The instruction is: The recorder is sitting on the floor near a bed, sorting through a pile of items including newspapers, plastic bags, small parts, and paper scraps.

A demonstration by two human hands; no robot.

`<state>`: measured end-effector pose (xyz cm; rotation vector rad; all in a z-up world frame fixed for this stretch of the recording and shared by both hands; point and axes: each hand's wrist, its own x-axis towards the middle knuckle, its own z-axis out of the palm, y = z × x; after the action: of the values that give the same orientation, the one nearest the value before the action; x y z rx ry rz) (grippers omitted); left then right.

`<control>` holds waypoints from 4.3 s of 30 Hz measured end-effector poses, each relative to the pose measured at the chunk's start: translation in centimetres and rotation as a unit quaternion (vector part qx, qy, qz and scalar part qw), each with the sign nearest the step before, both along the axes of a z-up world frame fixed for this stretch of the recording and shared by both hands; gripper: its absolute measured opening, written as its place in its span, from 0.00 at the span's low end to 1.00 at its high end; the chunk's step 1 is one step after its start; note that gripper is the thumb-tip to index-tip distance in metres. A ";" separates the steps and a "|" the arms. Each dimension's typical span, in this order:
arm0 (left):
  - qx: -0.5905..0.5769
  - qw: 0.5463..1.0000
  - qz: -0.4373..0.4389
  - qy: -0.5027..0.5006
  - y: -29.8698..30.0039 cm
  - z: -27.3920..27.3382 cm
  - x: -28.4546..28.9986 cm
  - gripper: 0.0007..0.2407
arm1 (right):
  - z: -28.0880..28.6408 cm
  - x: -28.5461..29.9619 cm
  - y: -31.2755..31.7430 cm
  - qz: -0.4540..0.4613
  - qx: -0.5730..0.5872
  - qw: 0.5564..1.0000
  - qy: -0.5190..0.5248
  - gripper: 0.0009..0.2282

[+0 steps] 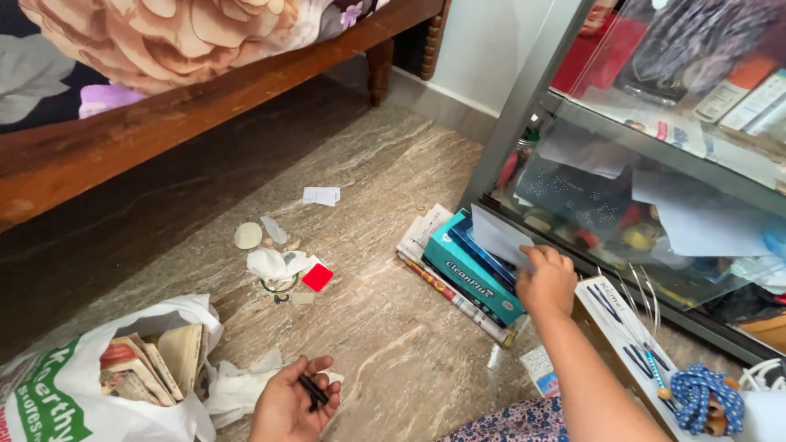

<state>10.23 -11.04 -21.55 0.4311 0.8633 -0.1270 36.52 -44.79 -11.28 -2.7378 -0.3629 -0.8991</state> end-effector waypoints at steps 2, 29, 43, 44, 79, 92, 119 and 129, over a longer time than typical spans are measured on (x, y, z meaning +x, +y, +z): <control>0.016 1.000 -0.001 0.000 0.0 -0.3 0.0 0.18 | -0.7 0.4 -0.6 0.034 0.037 0.999 -0.003 0.15; 0.259 0.952 -0.150 -0.058 -5.1 -14.9 1.3 0.14 | -3.2 4.3 0.2 0.011 0.034 0.986 0.166 0.18; 0.325 0.920 -0.217 0.035 -4.3 -12.8 1.2 0.13 | -4.0 9.7 -7.5 0.062 0.635 0.678 0.365 0.20; 0.320 0.924 -0.205 0.034 -4.3 -12.5 1.2 0.13 | -3.0 8.7 -6.3 0.011 0.497 0.784 0.372 0.27; 0.214 0.972 0.091 0.008 -4.3 5.4 2.0 0.26 | -0.3 -5.0 5.9 0.139 0.521 0.494 0.682 0.26; 0.154 0.949 0.137 -0.237 -3.7 13.0 0.2 0.33 | -4.1 -14.1 11.3 0.183 0.522 0.114 0.825 0.36; 0.134 0.990 -0.025 -0.027 -6.5 6.9 1.6 0.12 | 3.9 -12.4 11.6 0.327 0.089 0.878 0.337 0.12; 0.222 0.970 -0.057 -0.084 -4.6 7.2 1.5 0.16 | 0.5 -4.8 8.2 0.173 0.159 0.794 0.561 0.10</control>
<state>11.69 -15.67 -14.36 0.8990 0.6970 -0.0009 31.71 -36.60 -10.76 -2.2499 -0.3722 0.7256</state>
